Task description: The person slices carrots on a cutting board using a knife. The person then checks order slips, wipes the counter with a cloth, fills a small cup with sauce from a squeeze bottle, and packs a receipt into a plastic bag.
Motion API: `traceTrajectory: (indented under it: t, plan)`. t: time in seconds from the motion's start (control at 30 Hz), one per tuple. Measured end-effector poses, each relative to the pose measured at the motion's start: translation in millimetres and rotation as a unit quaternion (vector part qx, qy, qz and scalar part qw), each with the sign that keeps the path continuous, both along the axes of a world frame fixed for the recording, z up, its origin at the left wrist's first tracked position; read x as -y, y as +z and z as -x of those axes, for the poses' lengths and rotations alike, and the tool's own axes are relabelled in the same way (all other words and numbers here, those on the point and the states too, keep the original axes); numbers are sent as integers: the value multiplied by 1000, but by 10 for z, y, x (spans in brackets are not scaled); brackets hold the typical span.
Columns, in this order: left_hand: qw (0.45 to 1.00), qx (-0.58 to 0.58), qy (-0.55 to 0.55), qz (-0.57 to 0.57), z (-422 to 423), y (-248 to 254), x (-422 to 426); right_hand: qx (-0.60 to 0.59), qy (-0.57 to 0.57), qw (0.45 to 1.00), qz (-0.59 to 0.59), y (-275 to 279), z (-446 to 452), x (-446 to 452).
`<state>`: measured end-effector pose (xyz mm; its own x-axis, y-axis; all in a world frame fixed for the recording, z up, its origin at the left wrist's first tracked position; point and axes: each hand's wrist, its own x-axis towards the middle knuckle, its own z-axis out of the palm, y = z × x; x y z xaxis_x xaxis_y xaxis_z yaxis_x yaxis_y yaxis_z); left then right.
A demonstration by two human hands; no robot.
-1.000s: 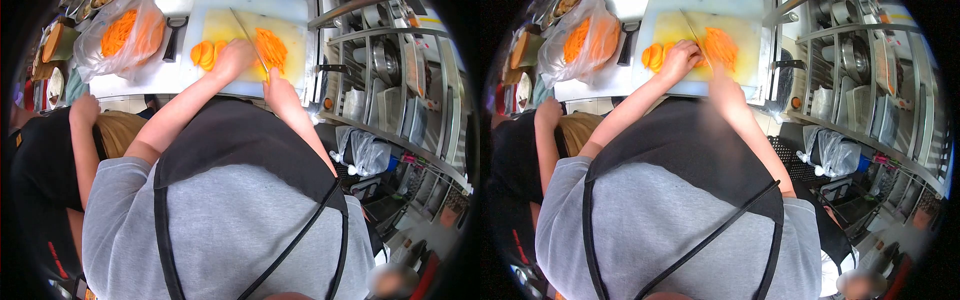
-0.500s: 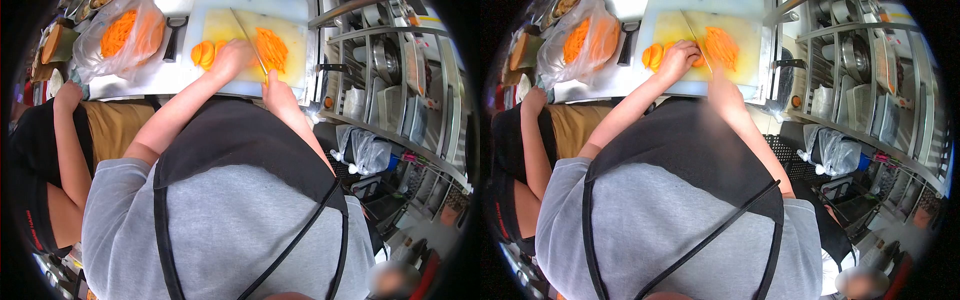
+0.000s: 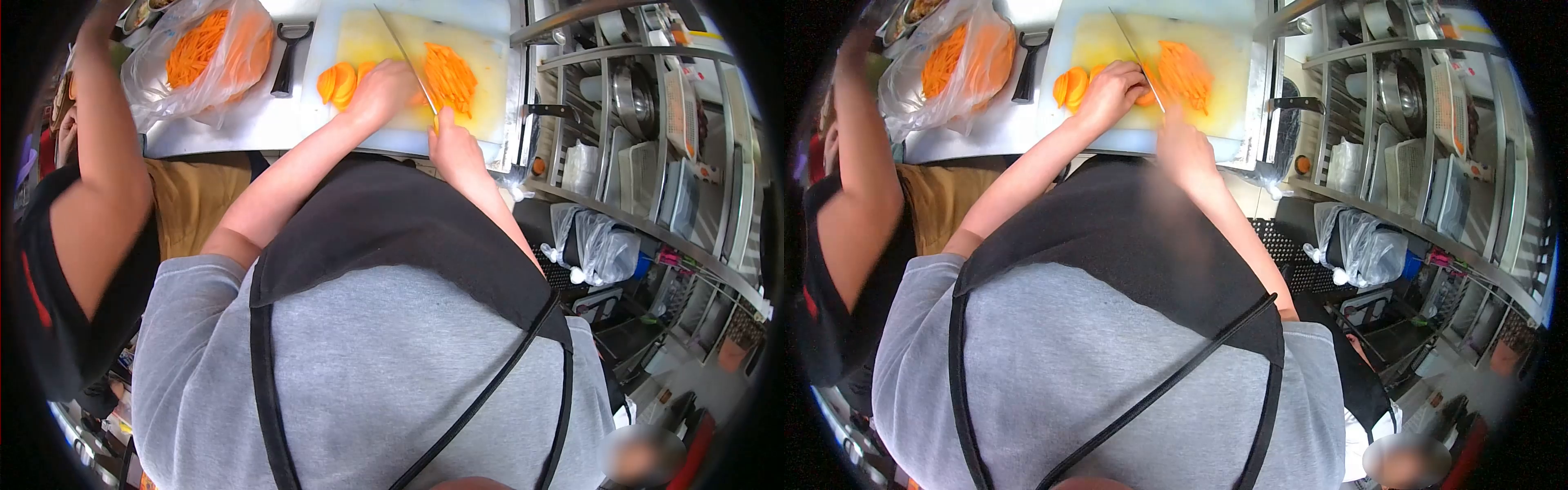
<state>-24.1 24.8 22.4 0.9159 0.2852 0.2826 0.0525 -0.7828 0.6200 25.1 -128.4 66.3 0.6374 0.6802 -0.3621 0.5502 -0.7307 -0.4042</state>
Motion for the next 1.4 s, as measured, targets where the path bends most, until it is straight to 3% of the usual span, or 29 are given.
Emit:
traceTrajectory:
  t: [0.27,0.43,0.57,0.73,0.83,0.93,1.13,1.3,1.4]
  plan:
    - [1000,26,-6,-12,22,-93,-9,48,40,998,-32,24,-108,-142]
    - [999,32,-8,-14,32,-96,-3,20,-4,1000,20,-24,40,51]
    - [998,51,-21,-14,22,-84,-7,4,-10,1000,-14,-55,-73,-161]
    - [1000,4,-1,-28,55,-30,27,47,38,998,-16,42,-141,-167]
    - [999,-14,6,-43,50,-66,30,17,8,1000,1,148,34,33]
    - [999,42,8,-18,70,-98,36,17,2,1000,-25,-35,40,29]
    - [1000,15,0,-11,67,-69,20,20,24,1000,6,-32,-128,-283]
    - [999,35,2,-11,77,-141,-1,33,30,999,-16,107,62,2]
    - [999,46,-2,-10,80,-125,-5,33,15,999,-30,-102,61,14]
